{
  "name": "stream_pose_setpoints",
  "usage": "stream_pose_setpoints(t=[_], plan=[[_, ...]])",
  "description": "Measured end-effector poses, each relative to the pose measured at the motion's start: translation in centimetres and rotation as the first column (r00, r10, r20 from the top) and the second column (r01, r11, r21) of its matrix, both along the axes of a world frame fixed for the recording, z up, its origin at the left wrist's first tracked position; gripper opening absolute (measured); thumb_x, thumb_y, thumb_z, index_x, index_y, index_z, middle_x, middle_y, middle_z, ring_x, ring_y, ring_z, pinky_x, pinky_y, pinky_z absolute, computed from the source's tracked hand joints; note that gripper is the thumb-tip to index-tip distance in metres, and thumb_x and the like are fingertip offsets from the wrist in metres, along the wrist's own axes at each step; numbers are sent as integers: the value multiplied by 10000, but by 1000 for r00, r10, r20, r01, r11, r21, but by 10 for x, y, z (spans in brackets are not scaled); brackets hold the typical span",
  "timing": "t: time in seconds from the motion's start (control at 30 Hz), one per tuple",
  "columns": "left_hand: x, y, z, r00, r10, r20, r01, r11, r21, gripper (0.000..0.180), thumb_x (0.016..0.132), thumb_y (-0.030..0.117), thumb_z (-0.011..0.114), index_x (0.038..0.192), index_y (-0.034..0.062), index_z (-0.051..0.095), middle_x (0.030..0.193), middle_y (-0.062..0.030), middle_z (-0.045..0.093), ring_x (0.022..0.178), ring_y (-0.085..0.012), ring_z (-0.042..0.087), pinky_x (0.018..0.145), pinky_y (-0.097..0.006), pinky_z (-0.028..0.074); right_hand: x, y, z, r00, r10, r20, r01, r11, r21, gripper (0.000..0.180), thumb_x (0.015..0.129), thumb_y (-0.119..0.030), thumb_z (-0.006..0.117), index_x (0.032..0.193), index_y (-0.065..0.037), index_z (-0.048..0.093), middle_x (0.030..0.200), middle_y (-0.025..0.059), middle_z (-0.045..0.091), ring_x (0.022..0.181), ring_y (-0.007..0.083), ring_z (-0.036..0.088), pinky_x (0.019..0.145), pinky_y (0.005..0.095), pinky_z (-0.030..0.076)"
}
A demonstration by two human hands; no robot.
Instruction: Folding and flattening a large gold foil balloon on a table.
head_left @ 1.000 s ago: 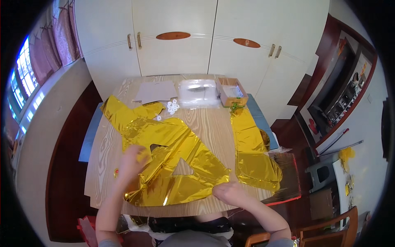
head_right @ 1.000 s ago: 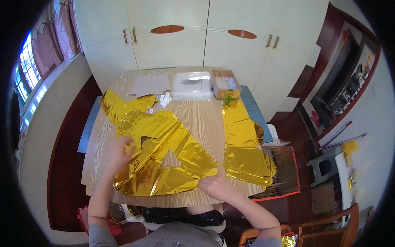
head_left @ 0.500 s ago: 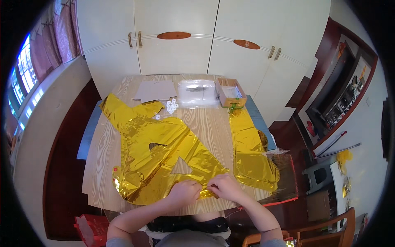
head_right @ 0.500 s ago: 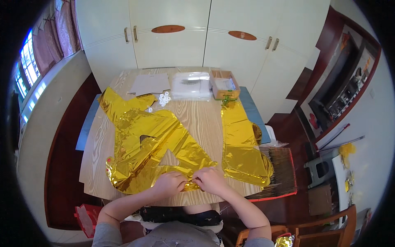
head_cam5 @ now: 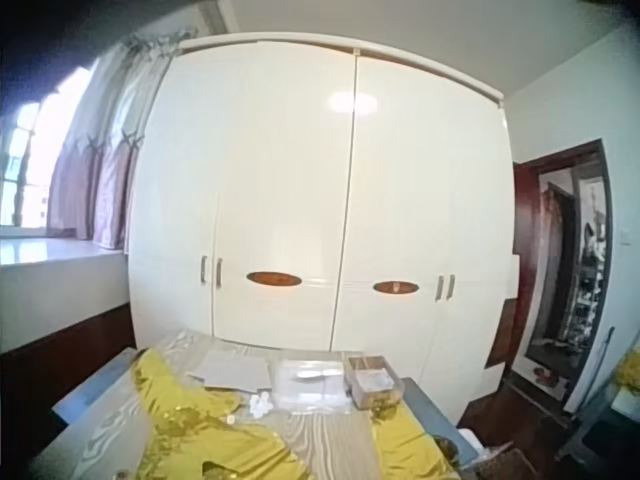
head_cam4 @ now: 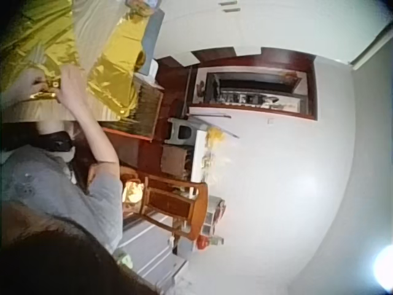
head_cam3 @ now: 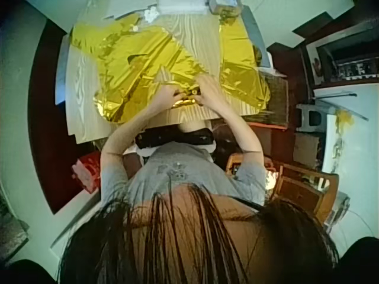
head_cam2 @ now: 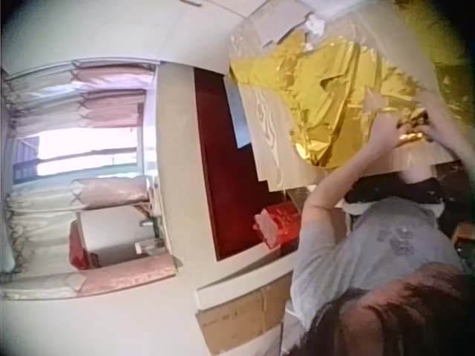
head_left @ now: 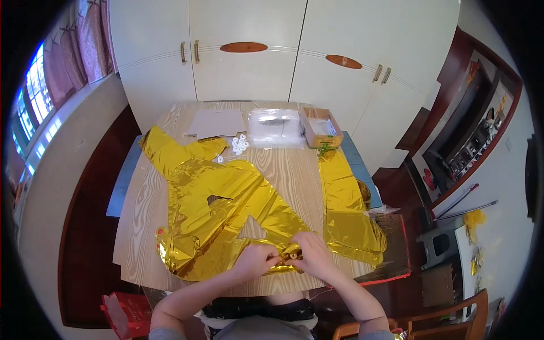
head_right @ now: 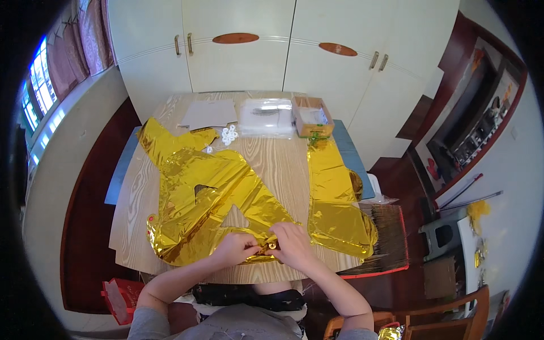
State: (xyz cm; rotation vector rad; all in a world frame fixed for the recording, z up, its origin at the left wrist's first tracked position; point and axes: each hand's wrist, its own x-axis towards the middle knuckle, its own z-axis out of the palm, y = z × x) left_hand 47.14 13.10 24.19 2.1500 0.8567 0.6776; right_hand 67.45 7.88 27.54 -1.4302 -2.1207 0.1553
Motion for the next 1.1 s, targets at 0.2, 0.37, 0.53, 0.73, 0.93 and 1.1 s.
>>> stream_pose_setpoints(t=[0.2,0.37,0.53,0.73,0.93,1.1], plan=[[1,6,0,999,22,27,-17,988,-154,244,787,197,765,706,11,627,589,-94,583,501,-144,520,490,-307,413,11,-4,-12,999,29,18,-29,1000,-2,473,681,-275,819,1039,-89,572,1023,93,617,992,300,577,861,394,413],[5,8,-2,998,63,14,-58,965,-257,257,833,230,737,731,11,648,579,-75,579,512,-94,493,492,-290,407,8,-3,-13,997,-56,-47,62,988,144,391,715,-286,787,1016,-125,598,1016,42,605,1023,263,550,858,394,390],[7,9,-7,994,98,39,-82,950,-300,226,858,234,699,841,10,676,697,-95,654,572,-132,574,547,-304,456,11,-7,-13,995,10,104,-24,990,136,429,703,-317,787,1041,-137,594,1056,25,577,1073,241,513,894,424,339],[21,9,7,999,-29,-41,33,994,109,176,822,200,650,879,36,682,831,-135,673,719,-325,647,635,-410,501,8,-11,-18,999,-3,52,-6,986,169,430,689,-329,795,1031,-154,603,1037,16,570,1049,233,512,890,430,327],[30,15,1,995,-18,-100,24,998,64,180,822,215,645,815,38,676,722,-164,628,676,-344,628,606,-434,484,7,-22,-20,970,42,240,-113,951,290,311,718,-290,734,1003,-221,630,1057,-29,554,1020,174,512,872,398,335],[32,17,15,995,-39,-89,32,996,-78,235,855,246,647,788,22,665,672,-159,623,593,-311,613,566,-399,470,3,-29,-17,915,11,404,-146,941,304,300,788,-208,589,1082,-240,638,1072,-40,557,1033,125,520,876,373,348]])
